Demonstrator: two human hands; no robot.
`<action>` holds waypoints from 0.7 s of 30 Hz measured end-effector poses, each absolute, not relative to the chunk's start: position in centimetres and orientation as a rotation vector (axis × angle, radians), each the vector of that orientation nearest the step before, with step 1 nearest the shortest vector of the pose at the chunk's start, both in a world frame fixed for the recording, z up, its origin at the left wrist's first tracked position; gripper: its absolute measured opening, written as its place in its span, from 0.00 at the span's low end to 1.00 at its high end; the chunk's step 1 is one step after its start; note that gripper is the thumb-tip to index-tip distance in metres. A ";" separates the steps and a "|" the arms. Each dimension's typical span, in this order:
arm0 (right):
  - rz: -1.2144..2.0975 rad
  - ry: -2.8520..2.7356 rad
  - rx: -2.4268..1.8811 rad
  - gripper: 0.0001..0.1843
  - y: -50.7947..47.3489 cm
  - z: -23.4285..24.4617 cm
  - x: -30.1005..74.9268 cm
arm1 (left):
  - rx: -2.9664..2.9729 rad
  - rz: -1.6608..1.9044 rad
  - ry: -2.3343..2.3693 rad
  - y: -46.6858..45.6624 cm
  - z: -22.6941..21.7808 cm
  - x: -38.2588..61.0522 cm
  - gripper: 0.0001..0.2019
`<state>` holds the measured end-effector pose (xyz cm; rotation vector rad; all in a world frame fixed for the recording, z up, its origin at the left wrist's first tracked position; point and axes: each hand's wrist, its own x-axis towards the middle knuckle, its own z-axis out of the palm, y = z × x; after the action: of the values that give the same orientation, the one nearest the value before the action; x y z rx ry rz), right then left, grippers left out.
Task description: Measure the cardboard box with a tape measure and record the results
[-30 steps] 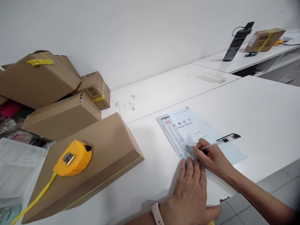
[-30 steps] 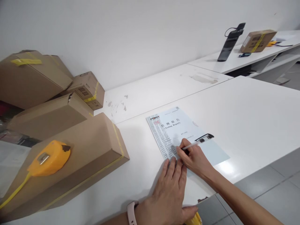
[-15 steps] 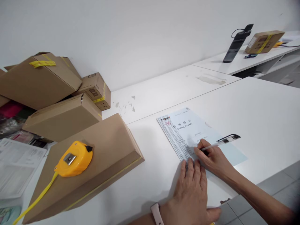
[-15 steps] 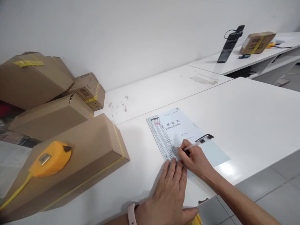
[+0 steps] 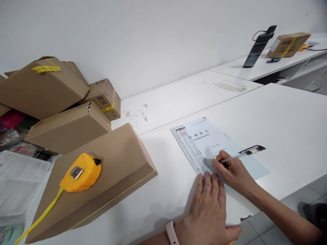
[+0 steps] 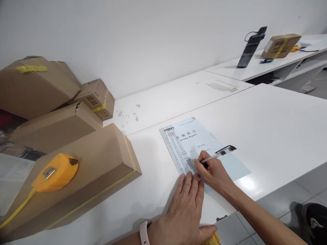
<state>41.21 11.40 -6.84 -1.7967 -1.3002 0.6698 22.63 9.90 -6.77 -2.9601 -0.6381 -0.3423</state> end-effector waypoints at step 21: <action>0.502 -1.243 -1.743 0.22 11.7 -5.8 41.6 | -3.091 -0.200 -0.596 10.2 -5.5 22.3 0.43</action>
<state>41.64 11.74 -5.81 -1.7426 -1.2425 0.5018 22.28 10.20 -5.49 -3.0910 -0.5961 -0.2004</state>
